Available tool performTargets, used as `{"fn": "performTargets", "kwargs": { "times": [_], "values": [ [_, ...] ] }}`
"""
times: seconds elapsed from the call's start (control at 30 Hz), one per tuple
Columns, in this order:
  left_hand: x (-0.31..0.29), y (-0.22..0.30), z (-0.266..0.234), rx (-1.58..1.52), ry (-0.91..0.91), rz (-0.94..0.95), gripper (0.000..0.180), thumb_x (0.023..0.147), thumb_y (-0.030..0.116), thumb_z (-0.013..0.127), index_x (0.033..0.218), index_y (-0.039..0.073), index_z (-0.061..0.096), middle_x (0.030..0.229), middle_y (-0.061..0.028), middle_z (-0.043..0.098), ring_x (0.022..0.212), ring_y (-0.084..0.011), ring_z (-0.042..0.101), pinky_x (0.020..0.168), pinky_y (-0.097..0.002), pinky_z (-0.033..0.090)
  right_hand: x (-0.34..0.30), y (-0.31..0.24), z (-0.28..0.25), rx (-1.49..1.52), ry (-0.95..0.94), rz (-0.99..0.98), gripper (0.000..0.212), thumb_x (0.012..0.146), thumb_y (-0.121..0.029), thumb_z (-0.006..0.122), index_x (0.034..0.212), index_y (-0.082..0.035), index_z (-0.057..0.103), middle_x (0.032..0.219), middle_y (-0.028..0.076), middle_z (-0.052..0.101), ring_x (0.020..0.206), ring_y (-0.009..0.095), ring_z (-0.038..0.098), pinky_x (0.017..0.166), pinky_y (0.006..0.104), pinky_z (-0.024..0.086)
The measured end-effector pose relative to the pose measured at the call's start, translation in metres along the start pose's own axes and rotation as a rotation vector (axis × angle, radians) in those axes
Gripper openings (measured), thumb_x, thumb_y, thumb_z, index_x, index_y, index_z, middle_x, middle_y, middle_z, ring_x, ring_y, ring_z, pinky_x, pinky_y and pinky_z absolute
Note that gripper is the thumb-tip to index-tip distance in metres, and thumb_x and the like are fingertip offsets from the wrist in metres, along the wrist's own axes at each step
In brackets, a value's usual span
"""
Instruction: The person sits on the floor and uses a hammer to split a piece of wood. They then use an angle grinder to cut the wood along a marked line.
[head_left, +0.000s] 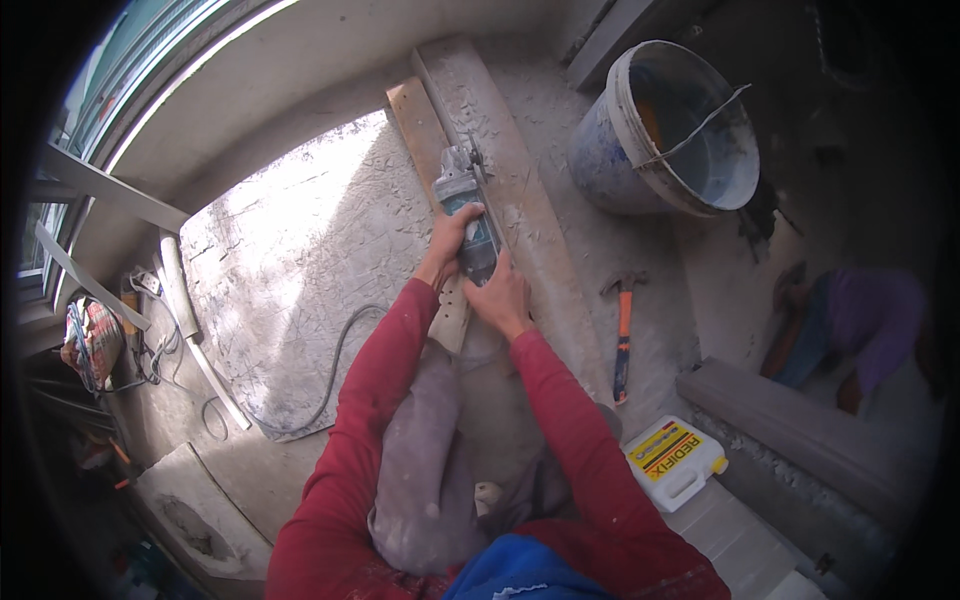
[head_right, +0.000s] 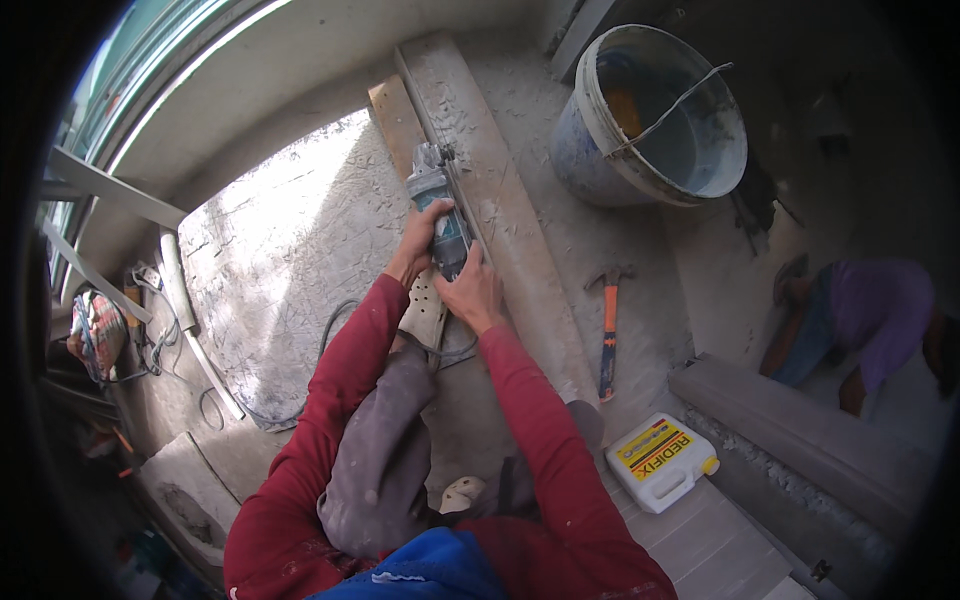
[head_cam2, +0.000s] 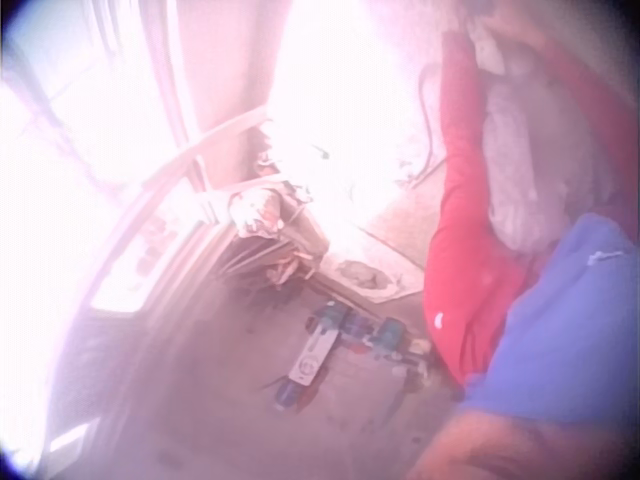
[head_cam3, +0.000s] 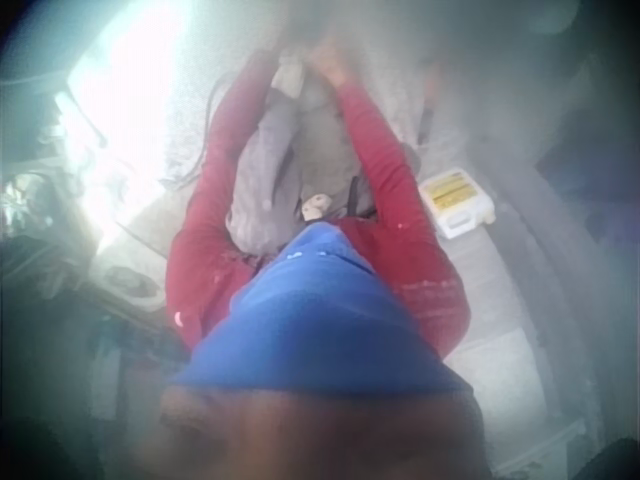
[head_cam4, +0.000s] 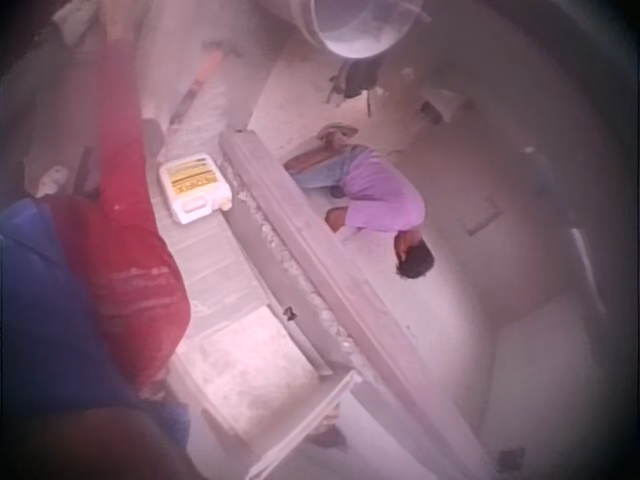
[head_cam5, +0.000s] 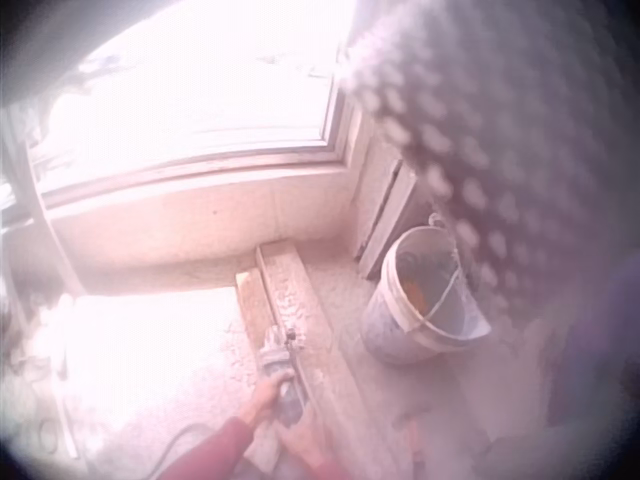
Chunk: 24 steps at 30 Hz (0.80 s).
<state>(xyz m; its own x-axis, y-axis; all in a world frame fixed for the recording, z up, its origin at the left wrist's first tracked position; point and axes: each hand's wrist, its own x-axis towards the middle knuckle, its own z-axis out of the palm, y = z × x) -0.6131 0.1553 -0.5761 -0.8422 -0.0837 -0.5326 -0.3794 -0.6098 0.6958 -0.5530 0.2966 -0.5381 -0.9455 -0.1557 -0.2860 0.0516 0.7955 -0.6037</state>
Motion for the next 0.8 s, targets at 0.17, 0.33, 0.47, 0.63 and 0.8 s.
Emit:
{"fn": "performTargets", "kwargs": {
  "times": [0.17, 0.33, 0.47, 0.63, 0.8],
  "values": [
    [-0.011, 0.011, 0.015, -0.006, 0.061, 0.093, 0.036, 0.089, 0.02, 0.074, 0.119, 0.004, 0.063, 0.093, -0.0035, 0.068, 0.077, -0.0153, 0.066, 0.074, -0.0339, 0.057, -0.005, -0.005, -0.011, 0.021, 0.055, -0.042, 0.093, 0.075, -0.034, 0.078, 0.149, 0.002, 0.036, 0.107, 0.032, 0.07, 0.096, 0.051, 0.069, 0.084, 0.0576, 0.054],
    [-0.027, 0.007, 0.009, -0.063, -0.013, 0.032, 0.038, 0.09, 0.023, 0.073, 0.12, 0.002, 0.061, 0.098, -0.0087, 0.071, 0.085, -0.0213, 0.071, 0.08, -0.0379, 0.061, -0.021, -0.012, -0.022, 0.08, 0.09, -0.099, 0.103, 0.075, -0.036, 0.079, 0.157, -0.001, 0.027, 0.115, 0.032, 0.068, 0.103, 0.051, 0.068, 0.089, 0.0573, 0.054],
    [-0.045, 0.009, -0.002, -0.176, -0.101, -0.081, 0.041, 0.092, 0.029, 0.07, 0.12, 0.0, 0.061, 0.102, -0.0117, 0.073, 0.09, -0.0257, 0.074, 0.084, -0.0402, 0.063, -0.046, 0.001, -0.025, 0.34, 0.093, -0.172, 0.099, 0.08, -0.037, 0.078, 0.158, 0.0, 0.029, 0.127, 0.032, 0.062, 0.113, 0.051, 0.064, 0.093, 0.0571, 0.054],
    [-0.076, 0.034, -0.016, -0.245, -0.183, -0.033, 0.046, 0.092, 0.034, 0.07, 0.121, 0.0, 0.059, 0.108, -0.0133, 0.071, 0.091, -0.0288, 0.074, 0.079, -0.0438, 0.065, -0.082, 0.061, -0.013, 0.597, 0.189, -0.106, 0.069, 0.089, -0.032, 0.074, 0.144, 0.001, 0.048, 0.128, 0.025, 0.059, 0.107, 0.044, 0.062, 0.094, 0.0523, 0.052],
    [-0.123, 0.054, -0.021, -0.241, -0.089, 0.016, 0.045, 0.09, 0.035, 0.07, 0.117, 0.0, 0.061, 0.106, -0.0131, 0.071, 0.09, -0.0288, 0.074, 0.078, -0.0446, 0.065, -0.111, 0.109, 0.028, 0.023, 0.57, -0.517, 0.046, 0.092, -0.025, 0.071, 0.129, -0.002, 0.057, 0.119, 0.018, 0.059, 0.105, 0.038, 0.058, 0.091, 0.0491, 0.049]
  ]
}}
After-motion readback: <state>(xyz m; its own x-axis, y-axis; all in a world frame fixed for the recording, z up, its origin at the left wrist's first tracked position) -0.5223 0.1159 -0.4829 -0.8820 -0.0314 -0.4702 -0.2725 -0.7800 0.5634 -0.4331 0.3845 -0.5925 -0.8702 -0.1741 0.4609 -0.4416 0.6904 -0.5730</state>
